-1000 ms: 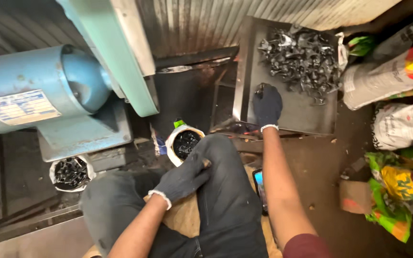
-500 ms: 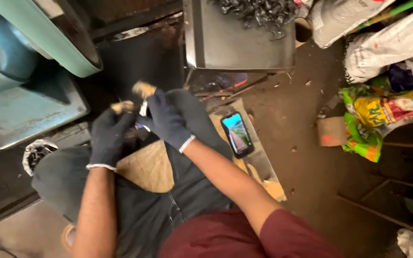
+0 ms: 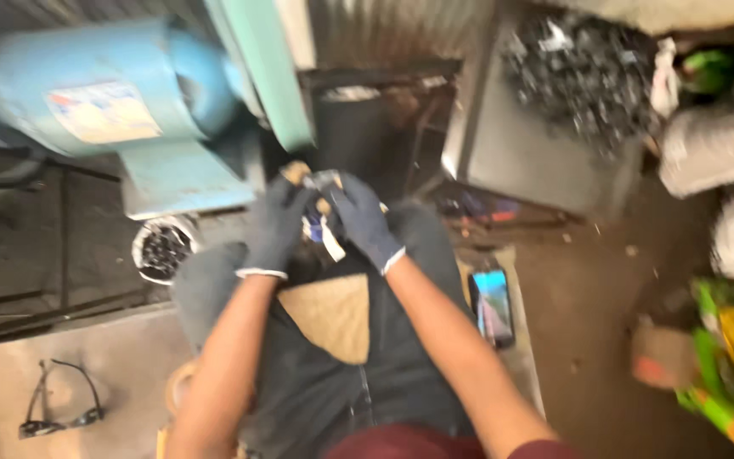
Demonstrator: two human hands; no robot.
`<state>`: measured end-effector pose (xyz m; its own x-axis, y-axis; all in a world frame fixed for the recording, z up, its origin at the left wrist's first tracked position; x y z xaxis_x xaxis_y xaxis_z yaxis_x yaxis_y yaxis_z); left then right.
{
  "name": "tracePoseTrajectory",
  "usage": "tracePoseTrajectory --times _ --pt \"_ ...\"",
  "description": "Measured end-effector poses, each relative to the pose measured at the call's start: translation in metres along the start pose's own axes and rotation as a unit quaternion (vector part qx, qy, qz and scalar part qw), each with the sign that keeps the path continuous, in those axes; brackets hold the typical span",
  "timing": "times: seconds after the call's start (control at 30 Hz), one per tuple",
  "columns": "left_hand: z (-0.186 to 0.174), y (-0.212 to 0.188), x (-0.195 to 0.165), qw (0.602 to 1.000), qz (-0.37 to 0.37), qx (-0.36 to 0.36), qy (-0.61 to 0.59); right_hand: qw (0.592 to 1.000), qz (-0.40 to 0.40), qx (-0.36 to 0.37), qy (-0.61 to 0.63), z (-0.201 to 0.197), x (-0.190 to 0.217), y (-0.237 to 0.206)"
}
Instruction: The person sits on the floor at a bench grinder and grinds small black metal parts against the spinning wheel, producing sparks. They take parts one at a time from a tray, grind each piece, and place finished pieces into a container between their legs.
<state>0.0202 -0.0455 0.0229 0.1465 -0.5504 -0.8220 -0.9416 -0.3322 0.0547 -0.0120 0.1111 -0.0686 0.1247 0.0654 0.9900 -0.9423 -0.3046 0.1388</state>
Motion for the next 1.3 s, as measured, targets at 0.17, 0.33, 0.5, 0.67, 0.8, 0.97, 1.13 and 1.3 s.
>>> tracePoseTrajectory --times 0.17,0.33,0.5,0.67,0.8,0.97,1.13,1.3 --pt "0.006 0.023 0.035 0.970 -0.232 0.048 0.053 0.989 -0.051 0.022 -0.138 0.031 -0.042 0.024" --pt "0.010 0.027 0.062 0.983 -0.176 0.037 0.037 0.977 0.189 -0.001 0.097 0.020 -0.067 0.023" --pt "0.023 0.025 0.064 0.945 -0.253 0.094 0.187 0.981 0.174 0.014 0.088 0.020 -0.045 0.026" --pt "0.017 0.031 0.059 0.961 -0.260 -0.002 0.091 0.997 0.046 0.032 -0.053 0.026 -0.033 0.055" --pt "0.028 0.033 0.085 0.946 -0.313 -0.042 -0.070 0.998 0.000 0.047 -0.050 0.033 -0.047 0.065" --pt "0.059 0.042 0.082 0.969 -0.234 -0.069 0.031 0.986 -0.030 0.037 -0.159 0.015 -0.047 0.073" --pt "0.066 0.049 0.037 0.956 -0.200 -0.005 -0.217 0.981 -0.065 -0.075 -0.167 -0.008 -0.015 0.064" --pt "0.046 0.017 0.019 0.963 -0.168 0.083 -0.192 0.972 -0.056 -0.162 -0.160 -0.009 0.004 0.007"
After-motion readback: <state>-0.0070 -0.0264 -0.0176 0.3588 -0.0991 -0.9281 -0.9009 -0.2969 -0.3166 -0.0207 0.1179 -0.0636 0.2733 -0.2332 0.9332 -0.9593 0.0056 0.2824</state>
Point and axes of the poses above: each hand's wrist, its own y-axis towards the middle knuckle, its own z-axis out of the palm, x = y × z, the point moved 3 cm from there along y, towards the middle knuckle, and after that the axes turned 10 degrees about -z, right-handed, at the moved point
